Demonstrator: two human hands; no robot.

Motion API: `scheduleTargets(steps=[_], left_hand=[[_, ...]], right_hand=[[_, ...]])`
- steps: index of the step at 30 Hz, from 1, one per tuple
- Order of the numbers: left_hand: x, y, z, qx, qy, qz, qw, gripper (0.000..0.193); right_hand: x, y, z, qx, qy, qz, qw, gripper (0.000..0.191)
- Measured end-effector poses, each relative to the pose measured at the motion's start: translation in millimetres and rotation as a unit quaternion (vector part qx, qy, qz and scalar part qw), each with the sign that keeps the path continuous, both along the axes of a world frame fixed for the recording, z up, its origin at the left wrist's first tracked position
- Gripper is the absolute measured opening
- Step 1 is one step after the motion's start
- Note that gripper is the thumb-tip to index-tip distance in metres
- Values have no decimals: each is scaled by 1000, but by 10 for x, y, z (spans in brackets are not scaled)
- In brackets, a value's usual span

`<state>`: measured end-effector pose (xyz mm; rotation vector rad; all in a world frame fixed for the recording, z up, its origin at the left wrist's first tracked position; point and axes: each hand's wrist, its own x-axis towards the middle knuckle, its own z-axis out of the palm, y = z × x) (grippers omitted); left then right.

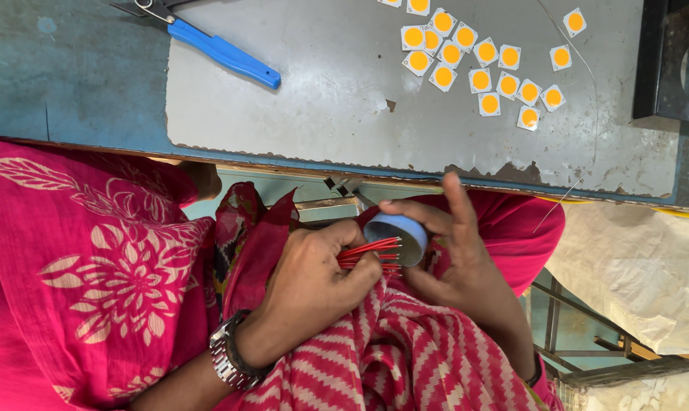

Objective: The person strips the ends of red wires using pliers, then applies solder to the wire tips. They pick up individual LED modules and solder the wires to the LED contacts one by one, placing the completed units on the table.

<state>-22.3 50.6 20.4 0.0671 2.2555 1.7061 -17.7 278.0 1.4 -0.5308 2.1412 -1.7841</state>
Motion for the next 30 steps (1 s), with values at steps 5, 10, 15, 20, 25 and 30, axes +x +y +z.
scheduleTargets(steps=[5,10,15,20,25,30], left_hand=[[0,-4,-16,6,1,8,1000,18],[3,-2,-17,2,-4,7,1000,18],[8,0,-9,-5,0,-3,1000,18],[-3,-8,10,-7,6,-20,1000,20],[-15,-9,46,-21,2,-37,999,21],[-22,-8,79,-34,-34,-47,998,22]], right_hand=[[-55,55,31,97,129,-15,987,119],[-68,75,18,120,153,-21,981,122],[-41,68,-1,98,137,-15,986,121],[-11,46,-7,48,76,27,996,121],[-61,22,-24,101,139,62,983,128],[-87,-13,-36,109,167,76,977,133]])
